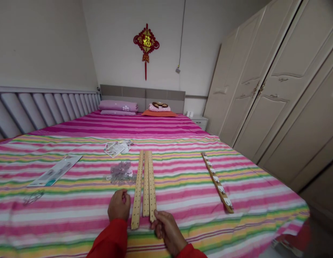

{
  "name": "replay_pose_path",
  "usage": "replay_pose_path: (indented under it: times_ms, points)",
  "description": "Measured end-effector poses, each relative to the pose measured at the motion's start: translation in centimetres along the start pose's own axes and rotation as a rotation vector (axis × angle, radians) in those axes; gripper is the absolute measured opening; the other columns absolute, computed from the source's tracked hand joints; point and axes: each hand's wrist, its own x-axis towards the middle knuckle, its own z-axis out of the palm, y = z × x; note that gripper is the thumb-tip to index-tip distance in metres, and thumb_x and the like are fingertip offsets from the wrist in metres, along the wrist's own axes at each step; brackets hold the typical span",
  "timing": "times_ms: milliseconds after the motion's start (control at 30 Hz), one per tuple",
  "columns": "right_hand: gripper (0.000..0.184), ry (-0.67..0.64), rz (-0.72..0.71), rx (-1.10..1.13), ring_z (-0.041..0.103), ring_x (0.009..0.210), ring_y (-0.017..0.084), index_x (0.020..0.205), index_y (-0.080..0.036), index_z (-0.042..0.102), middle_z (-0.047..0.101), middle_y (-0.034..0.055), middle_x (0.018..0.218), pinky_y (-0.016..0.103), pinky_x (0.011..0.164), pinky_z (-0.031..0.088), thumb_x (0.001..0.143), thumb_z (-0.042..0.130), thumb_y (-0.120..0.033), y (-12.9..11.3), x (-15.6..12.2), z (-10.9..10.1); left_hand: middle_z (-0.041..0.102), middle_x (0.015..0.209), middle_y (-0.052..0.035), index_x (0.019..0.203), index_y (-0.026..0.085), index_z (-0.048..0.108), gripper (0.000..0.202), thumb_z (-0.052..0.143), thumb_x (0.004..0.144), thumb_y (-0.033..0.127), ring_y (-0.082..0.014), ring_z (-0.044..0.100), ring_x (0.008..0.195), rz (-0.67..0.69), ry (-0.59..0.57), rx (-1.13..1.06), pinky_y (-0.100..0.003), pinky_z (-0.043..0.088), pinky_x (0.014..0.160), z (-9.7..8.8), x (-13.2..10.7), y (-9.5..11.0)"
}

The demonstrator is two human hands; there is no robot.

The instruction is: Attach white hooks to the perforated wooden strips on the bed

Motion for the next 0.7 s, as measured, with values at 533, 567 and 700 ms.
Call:
replay_pose_path:
  times_ms: [533,567,700]
  points:
    - [0.046,-0.015,0.016,0.024,0.04,0.027,0.005,0.064,-0.015,0.052,0.065,0.0049,0.049,0.018,0.03,0.017,0.064,0.073,-0.056,0.6,0.4,-0.3,0.061,0.084,-0.0029,0.087,0.019,0.056,0.015,0.048,0.076,0.022,-0.0166,0.058,0.075,-0.112,-0.108,0.014,-0.027,0.041,0.067,-0.3,0.7,0.8]
    - [0.046,-0.018,0.014,0.022,0.04,0.027,0.005,0.065,-0.015,0.052,0.066,0.0051,0.05,0.018,0.03,0.018,0.064,0.072,-0.057,0.6,0.4,-0.4,0.061,0.083,-0.0026,0.087,0.02,0.056,0.014,0.048,0.076,0.022,-0.0165,0.058,0.075,-0.124,-0.112,0.008,-0.027,0.041,0.066,-0.3,0.8,0.8]
    - [0.046,-0.034,0.002,0.023,0.04,0.027,0.005,0.064,-0.015,0.053,0.066,0.0059,0.051,0.018,0.03,0.019,0.066,0.072,-0.056,0.7,0.4,-0.4,0.06,0.082,-0.0019,0.084,0.02,0.054,0.012,0.049,0.074,0.022,-0.0159,0.058,0.073,-0.159,-0.143,-0.008,-0.026,0.04,0.064,-0.5,1.1,1.0]
